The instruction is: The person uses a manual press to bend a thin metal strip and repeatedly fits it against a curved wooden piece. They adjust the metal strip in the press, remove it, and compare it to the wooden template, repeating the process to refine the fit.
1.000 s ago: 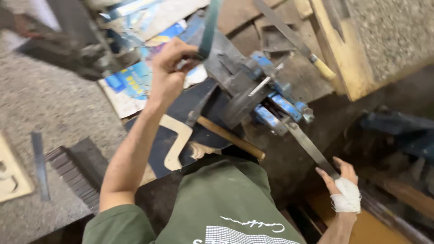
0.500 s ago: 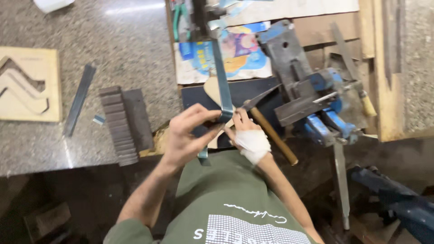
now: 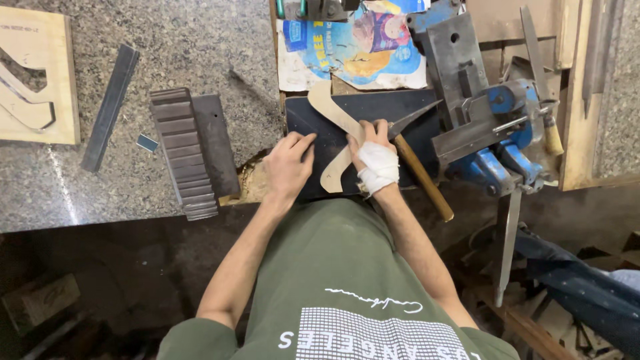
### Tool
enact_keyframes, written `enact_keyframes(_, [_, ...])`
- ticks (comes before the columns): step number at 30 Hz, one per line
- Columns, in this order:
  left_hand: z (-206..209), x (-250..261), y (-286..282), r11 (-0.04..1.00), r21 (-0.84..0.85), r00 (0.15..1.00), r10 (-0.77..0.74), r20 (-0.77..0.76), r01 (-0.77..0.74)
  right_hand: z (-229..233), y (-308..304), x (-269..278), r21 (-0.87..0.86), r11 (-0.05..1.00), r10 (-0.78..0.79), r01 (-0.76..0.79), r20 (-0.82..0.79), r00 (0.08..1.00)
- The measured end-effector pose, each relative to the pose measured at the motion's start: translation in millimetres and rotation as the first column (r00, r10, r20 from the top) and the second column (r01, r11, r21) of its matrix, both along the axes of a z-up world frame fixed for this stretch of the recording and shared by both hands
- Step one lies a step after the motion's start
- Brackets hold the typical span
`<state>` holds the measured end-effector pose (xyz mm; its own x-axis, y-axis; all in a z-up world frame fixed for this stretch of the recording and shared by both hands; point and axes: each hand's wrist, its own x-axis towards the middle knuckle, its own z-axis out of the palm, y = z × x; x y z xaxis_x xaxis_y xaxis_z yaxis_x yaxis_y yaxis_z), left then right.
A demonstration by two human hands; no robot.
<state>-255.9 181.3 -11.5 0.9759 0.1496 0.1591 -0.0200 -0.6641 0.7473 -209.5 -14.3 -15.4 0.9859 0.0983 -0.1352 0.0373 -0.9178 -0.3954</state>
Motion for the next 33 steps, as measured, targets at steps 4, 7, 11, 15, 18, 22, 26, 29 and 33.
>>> enact_keyframes(4, [-31.2,15.2,-18.6,0.984,-0.157,0.985,-0.109,-0.131,0.088,-13.6,-2.8,4.5,0.139,0.99,0.0,-0.01,0.071,0.997])
enact_keyframes(7, [-39.3,15.3,-26.7,0.921,-0.366,0.96,-0.213,-0.181,0.135,-15.0,-0.7,3.2,0.35,0.937,0.004,0.012,-0.044,0.999])
enact_keyframes(11, [-43.1,13.2,-14.5,0.748,-0.651,0.916,-0.343,-0.209,0.131,1.6,-3.9,5.0,0.637,0.726,-0.025,0.259,-0.352,0.936])
enact_keyframes(15, [-37.1,4.7,-5.4,0.416,-0.909,0.858,-0.478,-0.187,0.034,32.9,-10.3,-5.1,0.741,0.634,0.079,0.22,-0.345,0.935])
enact_keyframes(18, [-20.2,-0.7,-9.0,0.323,-0.945,0.842,-0.496,-0.212,-0.048,61.5,-15.7,-15.3,0.735,0.65,0.093,0.194,-0.33,0.939])
enact_keyframes(22, [17.5,-21.1,-17.0,0.348,-0.93,0.84,-0.463,-0.283,-0.122,93.1,-26.8,-31.8,0.787,0.57,0.128,0.237,-0.37,0.92])
enact_keyframes(26, [51.0,-33.8,-27.8,0.382,-0.924,0.86,-0.459,-0.221,-0.033,120.4,-43.1,-43.6,0.764,0.631,0.163,0.135,-0.3,0.94])
enact_keyframes(29, [68.2,-44.1,-33.1,0.419,-0.907,0.862,-0.444,-0.246,-0.043,132.6,-51.5,-52.6,0.733,0.628,0.115,0.261,-0.42,0.9])
enact_keyframes(33, [77.8,-46.5,-37.1,0.474,-0.878,0.858,-0.424,-0.289,-0.062,138.8,-54.1,-56.5,0.747,0.6,0.098,0.286,-0.424,0.9])
